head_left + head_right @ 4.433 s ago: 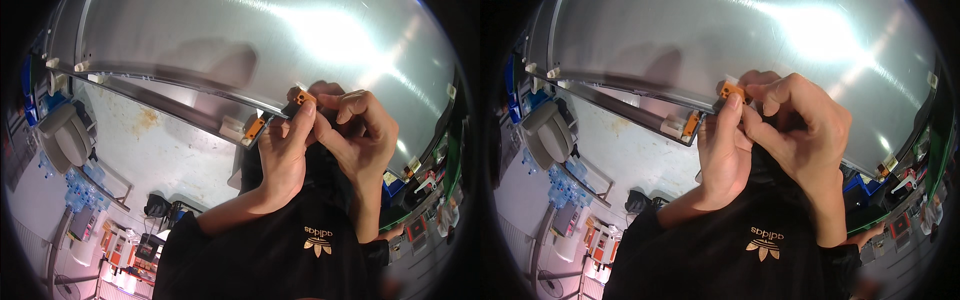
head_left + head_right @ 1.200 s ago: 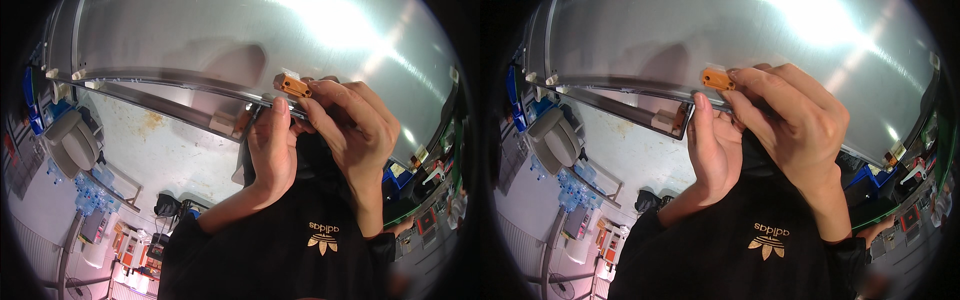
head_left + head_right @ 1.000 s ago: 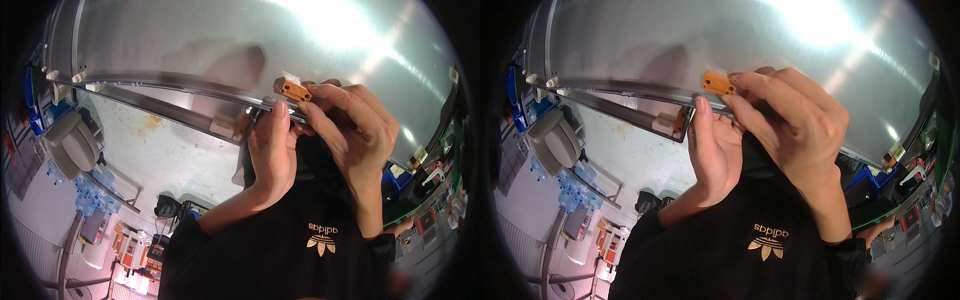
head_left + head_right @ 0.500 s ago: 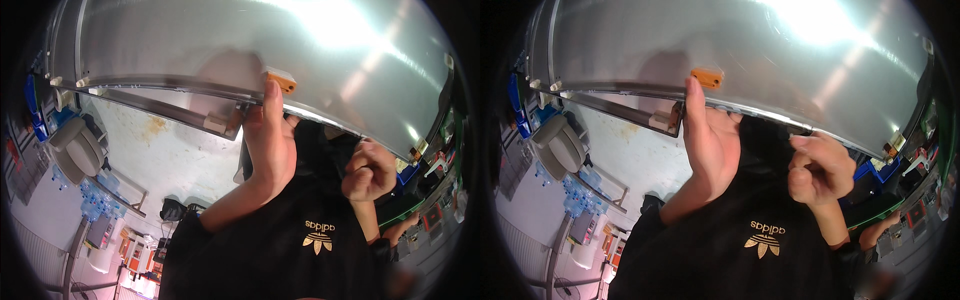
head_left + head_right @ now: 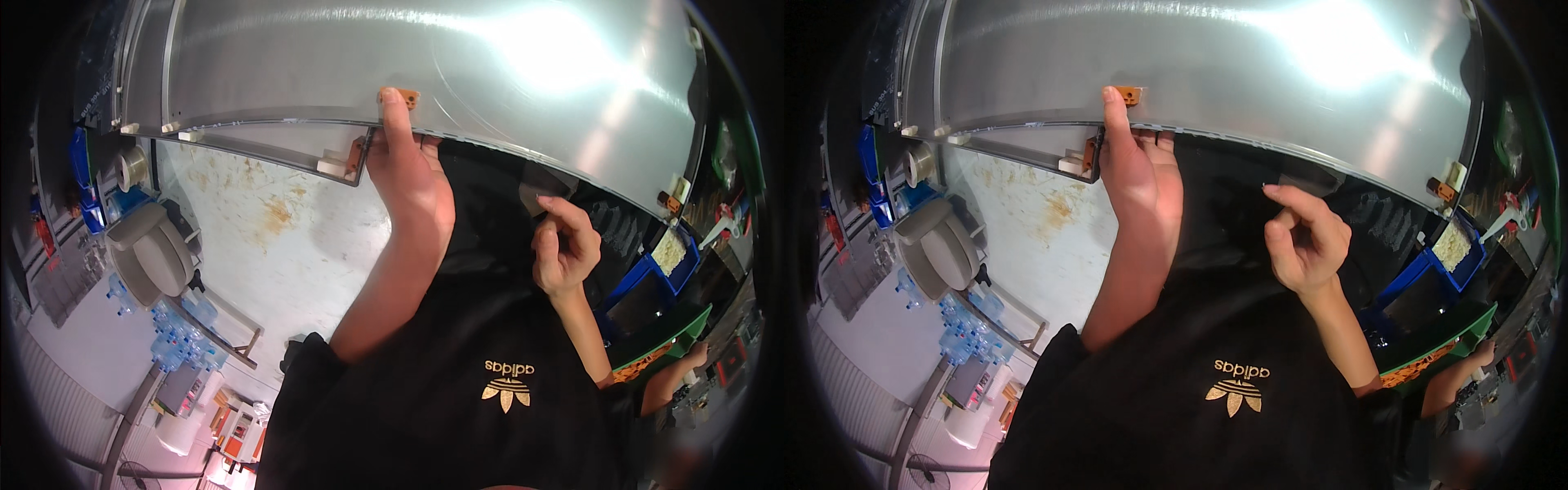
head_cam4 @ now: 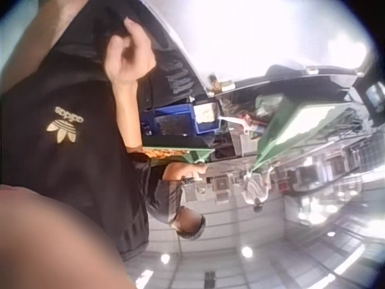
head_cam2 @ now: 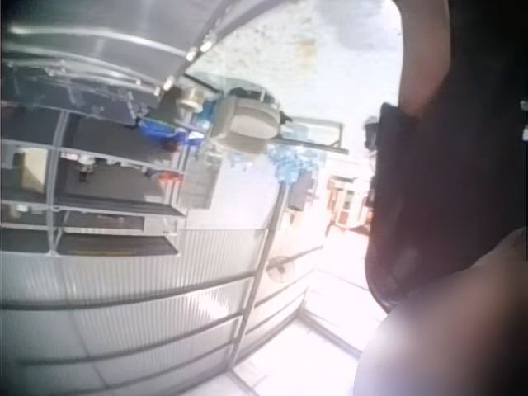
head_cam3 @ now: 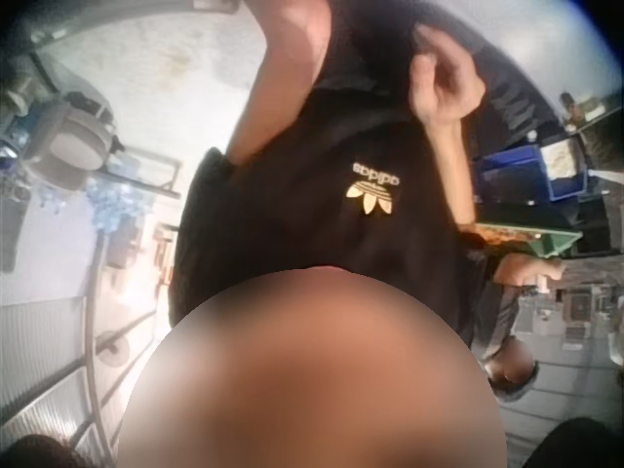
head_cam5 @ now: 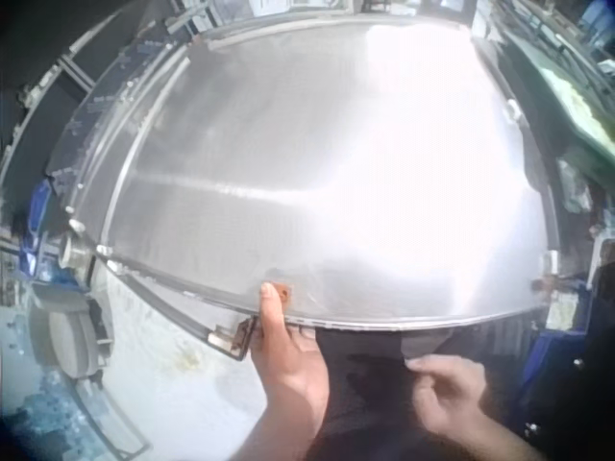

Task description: The person applies adhesive to small orange plastic clips and attaches them to the edges of a large stainless steel pan. They repeat this process for several clips along the pan's perimeter, then place a protective film over the pan.

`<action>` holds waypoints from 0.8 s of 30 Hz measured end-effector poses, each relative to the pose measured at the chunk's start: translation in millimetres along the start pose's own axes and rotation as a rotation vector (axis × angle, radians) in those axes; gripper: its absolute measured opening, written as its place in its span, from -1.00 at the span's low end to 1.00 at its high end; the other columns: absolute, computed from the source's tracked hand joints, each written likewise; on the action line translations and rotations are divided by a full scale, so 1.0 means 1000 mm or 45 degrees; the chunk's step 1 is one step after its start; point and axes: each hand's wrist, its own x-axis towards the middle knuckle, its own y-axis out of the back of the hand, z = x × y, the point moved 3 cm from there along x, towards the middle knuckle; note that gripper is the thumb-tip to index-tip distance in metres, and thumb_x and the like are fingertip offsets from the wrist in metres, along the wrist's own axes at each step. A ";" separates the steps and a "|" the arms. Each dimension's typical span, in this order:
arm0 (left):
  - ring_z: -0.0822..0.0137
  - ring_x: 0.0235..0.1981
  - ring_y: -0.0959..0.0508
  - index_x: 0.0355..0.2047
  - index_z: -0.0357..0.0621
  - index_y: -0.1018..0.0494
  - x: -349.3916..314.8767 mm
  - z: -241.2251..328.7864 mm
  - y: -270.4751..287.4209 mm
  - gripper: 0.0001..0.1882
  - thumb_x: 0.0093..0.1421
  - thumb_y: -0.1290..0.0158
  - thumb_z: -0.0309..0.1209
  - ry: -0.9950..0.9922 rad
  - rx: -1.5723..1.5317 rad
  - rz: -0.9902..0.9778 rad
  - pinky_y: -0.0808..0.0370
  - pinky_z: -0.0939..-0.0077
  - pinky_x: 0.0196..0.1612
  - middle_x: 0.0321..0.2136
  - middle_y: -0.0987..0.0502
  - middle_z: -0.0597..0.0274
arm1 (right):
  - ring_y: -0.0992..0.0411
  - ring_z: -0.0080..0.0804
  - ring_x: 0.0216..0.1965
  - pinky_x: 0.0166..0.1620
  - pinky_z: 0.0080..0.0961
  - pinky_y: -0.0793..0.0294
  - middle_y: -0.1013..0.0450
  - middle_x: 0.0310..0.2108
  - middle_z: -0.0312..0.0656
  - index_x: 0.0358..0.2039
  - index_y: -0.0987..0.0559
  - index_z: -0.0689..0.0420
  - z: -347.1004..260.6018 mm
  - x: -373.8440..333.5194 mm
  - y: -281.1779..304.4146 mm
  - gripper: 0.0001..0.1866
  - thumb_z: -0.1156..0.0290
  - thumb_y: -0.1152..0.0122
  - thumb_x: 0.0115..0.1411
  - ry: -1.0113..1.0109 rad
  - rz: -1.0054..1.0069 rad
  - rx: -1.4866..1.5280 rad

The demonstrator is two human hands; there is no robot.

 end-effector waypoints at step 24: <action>0.17 -0.09 -0.54 -0.10 -0.17 -0.54 -0.014 0.081 0.070 -0.67 0.16 -0.36 -0.40 -1.708 1.684 -0.315 -0.39 0.14 0.17 -0.19 -0.59 0.20 | -0.45 -0.20 -0.20 -0.12 -0.27 -0.45 -0.43 -0.26 -0.23 -0.11 -0.52 0.09 -0.040 0.063 0.021 -0.69 0.48 -0.38 0.13 0.460 -0.317 -1.031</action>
